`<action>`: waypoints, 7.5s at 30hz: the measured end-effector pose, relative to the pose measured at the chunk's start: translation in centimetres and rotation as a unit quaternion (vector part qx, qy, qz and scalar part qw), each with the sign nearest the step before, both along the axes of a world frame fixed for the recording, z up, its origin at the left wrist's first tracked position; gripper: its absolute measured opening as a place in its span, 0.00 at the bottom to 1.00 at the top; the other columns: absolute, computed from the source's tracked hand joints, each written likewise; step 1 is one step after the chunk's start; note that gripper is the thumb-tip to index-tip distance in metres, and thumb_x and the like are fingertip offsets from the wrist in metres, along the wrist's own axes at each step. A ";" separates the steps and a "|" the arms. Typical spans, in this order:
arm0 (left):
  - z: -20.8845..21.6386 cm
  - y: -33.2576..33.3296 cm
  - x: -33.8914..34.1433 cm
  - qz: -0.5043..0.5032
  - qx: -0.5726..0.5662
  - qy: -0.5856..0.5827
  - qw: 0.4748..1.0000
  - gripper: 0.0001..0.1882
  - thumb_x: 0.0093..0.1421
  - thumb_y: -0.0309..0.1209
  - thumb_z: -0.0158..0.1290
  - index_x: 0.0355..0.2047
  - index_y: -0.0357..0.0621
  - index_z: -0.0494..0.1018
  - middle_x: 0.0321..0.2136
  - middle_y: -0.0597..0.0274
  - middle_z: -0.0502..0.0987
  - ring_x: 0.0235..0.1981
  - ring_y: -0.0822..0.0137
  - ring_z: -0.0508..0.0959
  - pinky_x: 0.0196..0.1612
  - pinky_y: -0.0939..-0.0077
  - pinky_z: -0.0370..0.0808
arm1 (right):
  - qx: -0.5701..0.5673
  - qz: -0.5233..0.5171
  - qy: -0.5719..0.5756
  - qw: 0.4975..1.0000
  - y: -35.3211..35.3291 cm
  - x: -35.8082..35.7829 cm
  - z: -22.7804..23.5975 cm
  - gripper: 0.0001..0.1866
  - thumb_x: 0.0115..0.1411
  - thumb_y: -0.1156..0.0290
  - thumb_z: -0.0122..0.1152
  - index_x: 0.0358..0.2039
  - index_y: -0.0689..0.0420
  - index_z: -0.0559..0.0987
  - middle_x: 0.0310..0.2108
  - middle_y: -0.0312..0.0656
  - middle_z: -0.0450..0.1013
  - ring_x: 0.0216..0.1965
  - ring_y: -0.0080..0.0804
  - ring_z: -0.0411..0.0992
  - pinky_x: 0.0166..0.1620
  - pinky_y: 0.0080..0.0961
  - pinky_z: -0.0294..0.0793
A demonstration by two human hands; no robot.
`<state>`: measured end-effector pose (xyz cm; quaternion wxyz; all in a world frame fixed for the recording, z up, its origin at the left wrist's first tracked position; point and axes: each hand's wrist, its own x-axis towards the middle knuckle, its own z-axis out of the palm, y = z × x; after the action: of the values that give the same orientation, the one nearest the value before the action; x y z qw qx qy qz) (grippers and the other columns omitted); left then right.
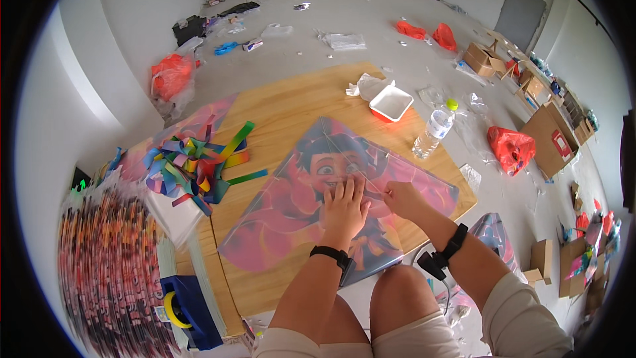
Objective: The recorder is assembling a kite by attaching wooden sticks to a printed plastic sail using tape.
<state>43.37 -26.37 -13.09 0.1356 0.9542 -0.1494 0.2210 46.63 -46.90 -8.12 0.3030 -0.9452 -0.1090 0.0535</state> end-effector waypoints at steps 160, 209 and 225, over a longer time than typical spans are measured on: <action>23.4 1.2 -39.9 -0.065 -0.584 0.210 0.781 0.06 0.69 0.30 0.60 0.41 0.41 0.78 0.48 0.65 0.77 0.50 0.73 0.74 0.50 0.78 0.68 | 0.393 0.112 0.034 0.912 1.2 -40.4 19.0 0.06 0.66 0.69 0.69 0.42 0.54 0.83 0.15 0.28 0.64 0.18 0.14 0.60 0.23 0.21 0.57; 23.7 -0.5 -40.1 -0.116 -0.741 0.292 0.594 0.04 0.69 0.27 0.60 0.40 0.43 0.76 0.46 0.66 0.76 0.44 0.77 0.73 0.52 0.77 0.68 | 0.250 0.084 -0.181 0.948 1.1 -39.4 19.8 0.09 0.57 0.77 0.72 0.32 0.56 0.77 0.21 0.36 0.75 0.20 0.25 0.75 0.25 0.24 0.72; 23.6 -0.2 -39.6 -0.070 -0.695 0.218 0.682 0.04 0.69 0.26 0.59 0.42 0.40 0.76 0.43 0.67 0.77 0.42 0.77 0.72 0.49 0.79 0.68 | 0.255 0.108 -0.183 0.943 0.4 -39.4 20.3 0.10 0.61 0.72 0.74 0.38 0.56 0.80 0.23 0.35 0.72 0.21 0.24 0.70 0.25 0.24 0.71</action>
<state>3.76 -26.59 10.53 0.8032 0.5943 0.0145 0.0371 7.26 -46.49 12.14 0.5011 -0.8122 -0.2744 -0.1178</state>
